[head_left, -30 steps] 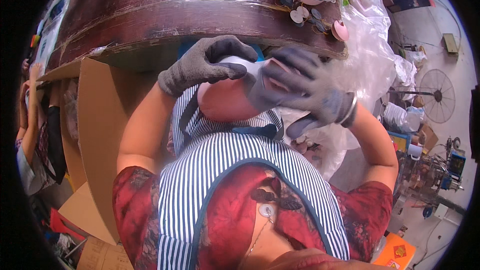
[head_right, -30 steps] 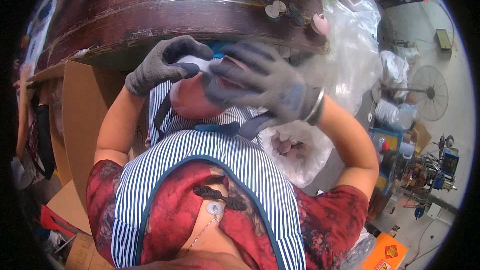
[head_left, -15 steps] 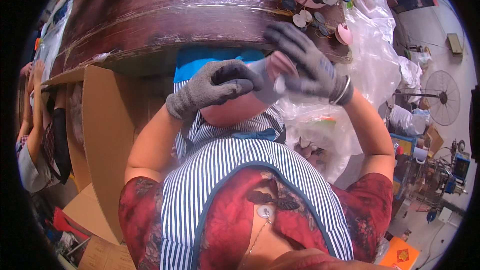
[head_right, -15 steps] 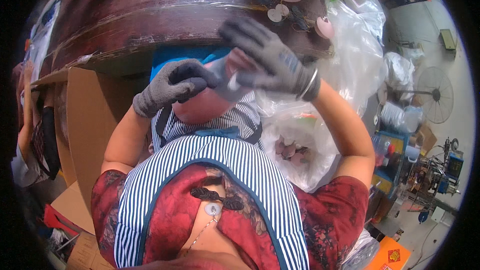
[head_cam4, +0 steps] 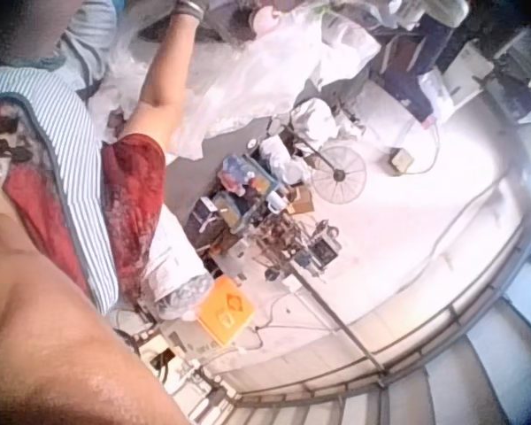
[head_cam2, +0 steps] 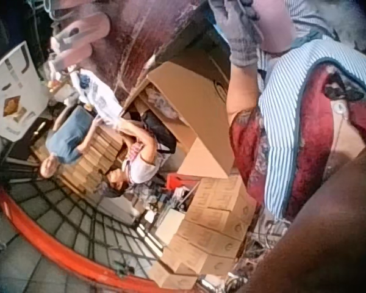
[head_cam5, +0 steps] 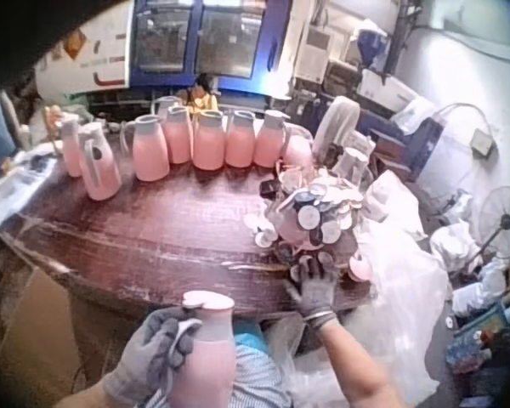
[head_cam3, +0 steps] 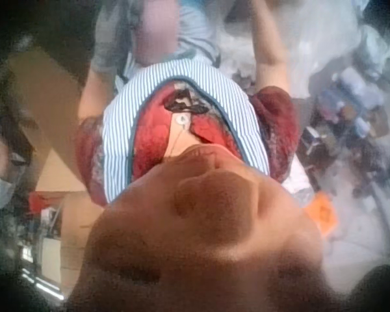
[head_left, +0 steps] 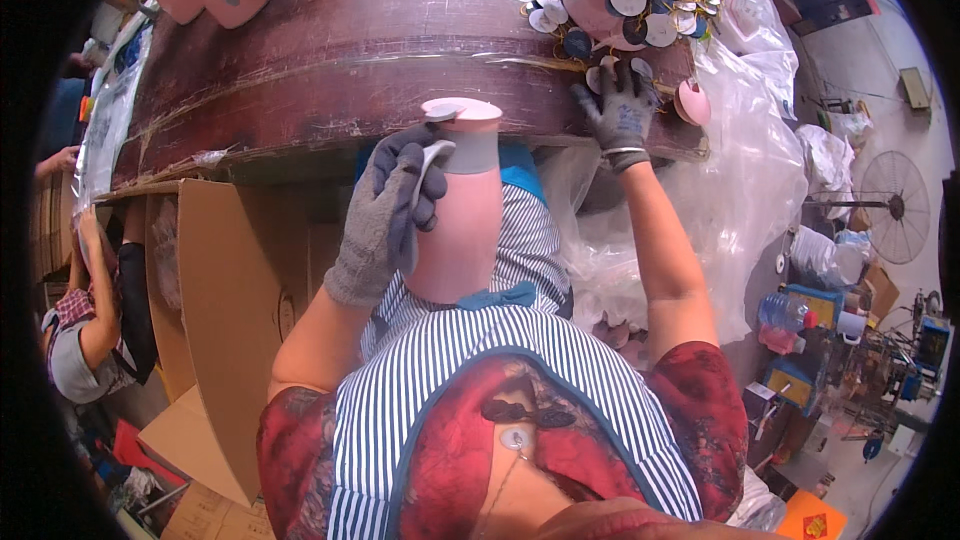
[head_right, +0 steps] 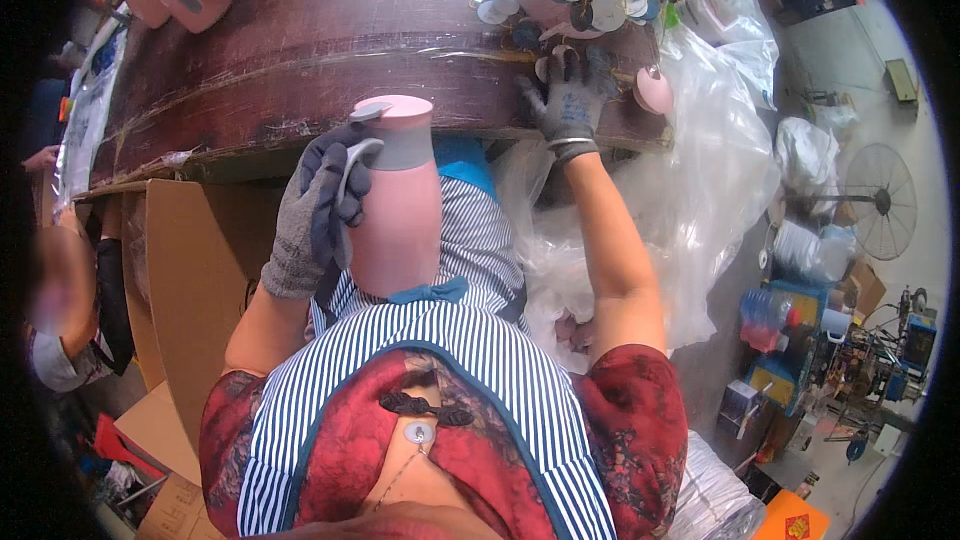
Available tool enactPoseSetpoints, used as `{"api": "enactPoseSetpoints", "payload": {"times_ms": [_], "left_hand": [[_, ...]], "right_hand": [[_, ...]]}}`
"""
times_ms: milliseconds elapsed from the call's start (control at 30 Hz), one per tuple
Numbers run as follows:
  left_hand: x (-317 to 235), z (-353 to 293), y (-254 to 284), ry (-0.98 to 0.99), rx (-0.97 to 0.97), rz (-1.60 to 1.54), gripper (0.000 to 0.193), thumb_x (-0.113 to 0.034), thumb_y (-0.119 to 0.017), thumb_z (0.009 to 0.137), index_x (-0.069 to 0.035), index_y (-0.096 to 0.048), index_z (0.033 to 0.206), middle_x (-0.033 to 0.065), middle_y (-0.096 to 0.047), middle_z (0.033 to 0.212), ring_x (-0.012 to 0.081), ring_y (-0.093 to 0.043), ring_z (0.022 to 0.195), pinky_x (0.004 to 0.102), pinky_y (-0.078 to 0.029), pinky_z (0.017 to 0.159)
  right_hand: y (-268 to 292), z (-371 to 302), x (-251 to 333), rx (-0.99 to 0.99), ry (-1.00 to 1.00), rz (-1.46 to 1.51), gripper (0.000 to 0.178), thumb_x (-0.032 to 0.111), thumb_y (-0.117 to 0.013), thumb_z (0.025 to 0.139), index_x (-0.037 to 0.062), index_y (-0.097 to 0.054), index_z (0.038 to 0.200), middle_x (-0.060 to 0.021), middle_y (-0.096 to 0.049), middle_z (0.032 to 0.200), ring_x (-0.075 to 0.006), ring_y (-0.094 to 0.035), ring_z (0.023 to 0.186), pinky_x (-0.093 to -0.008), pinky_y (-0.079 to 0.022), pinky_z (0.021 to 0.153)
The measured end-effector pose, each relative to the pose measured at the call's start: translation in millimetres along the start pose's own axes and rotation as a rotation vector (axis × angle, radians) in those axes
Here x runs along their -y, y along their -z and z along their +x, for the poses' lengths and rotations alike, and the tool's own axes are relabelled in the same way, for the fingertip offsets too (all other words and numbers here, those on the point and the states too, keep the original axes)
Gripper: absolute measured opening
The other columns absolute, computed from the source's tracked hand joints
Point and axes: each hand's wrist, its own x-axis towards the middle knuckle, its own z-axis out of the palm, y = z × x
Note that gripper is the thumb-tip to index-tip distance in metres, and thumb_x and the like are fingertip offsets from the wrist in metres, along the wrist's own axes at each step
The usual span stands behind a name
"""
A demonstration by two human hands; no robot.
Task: The person repeatedly picks up pink plastic pitchers from a bag, attaches a grey handle to each one, and places the assembled pitcher on a wooden table. The process is repeated for multiple units in a continuous assembly loop.
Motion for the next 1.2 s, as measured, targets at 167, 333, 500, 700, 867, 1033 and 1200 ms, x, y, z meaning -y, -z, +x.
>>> {"api": "enactPoseSetpoints", "payload": {"times_ms": [167, 333, 500, 700, 867, 1033, 1200], "left_hand": [[-1.6, -14.8, 1.8, -0.017, 0.002, -0.082, 0.044, -0.026, -0.037, 0.107, 0.001, -0.042, 0.14, 0.0107, -0.062, 0.113, 0.0104, -0.061, 0.089, 0.0248, -0.052, 0.084], [19.4, -7.8, 18.2, 0.126, -0.094, -0.483, 0.045, -0.026, -0.037, 0.105, 0.003, -0.041, 0.14, 0.0188, -0.056, 0.13, 0.0254, -0.062, 0.111, 0.0389, -0.051, 0.101], [10.5, -10.5, 26.7, 0.259, 0.017, -0.221, 0.043, -0.007, -0.059, 0.094, 0.004, -0.049, 0.134, 0.0174, -0.064, 0.119, 0.0227, -0.068, 0.1, 0.0359, -0.056, 0.092], [19.9, 9.3, 23.8, 0.058, -0.013, 0.469, 0.043, -0.013, -0.073, 0.085, 0.0, -0.061, 0.125, 0.0085, -0.067, 0.111, 0.0195, -0.065, 0.099, 0.0298, -0.051, 0.089], [30.0, 25.4, 26.8, -0.221, 0.054, 0.798, 0.043, -0.019, -0.078, 0.076, -0.003, -0.065, 0.114, 0.011, -0.062, 0.104, 0.0263, -0.064, 0.097, 0.0327, -0.052, 0.086], [45.1, 25.6, 11.4, -0.329, -0.067, 1.008, 0.039, -0.015, -0.078, 0.074, -0.002, -0.066, 0.108, 0.0132, -0.056, 0.106, 0.0261, -0.061, 0.098, 0.0337, -0.053, 0.085], [28.7, 12.2, 17.3, -0.013, -0.063, 0.449, 0.023, -0.004, -0.068, 0.084, 0.0, -0.065, 0.106, 0.0064, -0.06, 0.108, 0.0171, -0.06, 0.101, 0.0296, -0.049, 0.09]], "right_hand": [[14.7, -68.9, 21.1, -0.01, 0.299, 0.277, 0.062, 0.049, -0.064, 0.081, 0.0207, -0.055, 0.136, -0.0094, -0.049, 0.143, -0.0376, -0.041, 0.134, -0.0602, -0.027, 0.11], [13.6, -70.1, 27.9, -0.302, 0.202, 0.473, 0.037, 0.01, -0.068, 0.078, 0.0196, -0.07, 0.114, -0.0063, -0.065, 0.123, -0.0282, -0.062, 0.105, -0.0399, -0.049, 0.088], [79.9, -41.9, 67.0, -0.097, -0.663, 1.871, 0.028, -0.001, -0.059, 0.092, -0.0041, -0.061, 0.12, -0.0128, -0.068, 0.11, -0.0157, -0.065, 0.09, -0.0284, -0.055, 0.079], [111.0, -64.3, 125.0, 0.208, -0.726, 1.957, 0.032, 0.0, -0.063, 0.091, -0.0046, -0.058, 0.122, -0.0124, -0.067, 0.111, -0.0159, -0.066, 0.095, -0.0283, -0.056, 0.082], [112.2, -74.0, 156.3, 0.014, -0.616, 1.934, 0.034, 0.002, -0.064, 0.092, -0.0039, -0.056, 0.124, -0.0141, -0.065, 0.117, -0.0182, -0.065, 0.1, -0.0303, -0.053, 0.09], [113.3, -76.0, 171.8, -0.094, -0.7, 1.871, 0.029, 0.004, -0.066, 0.092, -0.0036, -0.058, 0.119, -0.0121, -0.066, 0.116, -0.017, -0.064, 0.102, -0.0289, -0.051, 0.092], [114.3, -76.0, 159.0, 0.044, -0.695, 2.269, 0.024, 0.012, -0.057, 0.098, -0.0016, -0.059, 0.118, -0.0141, -0.067, 0.112, -0.0218, -0.065, 0.101, -0.0349, -0.053, 0.092]]}}
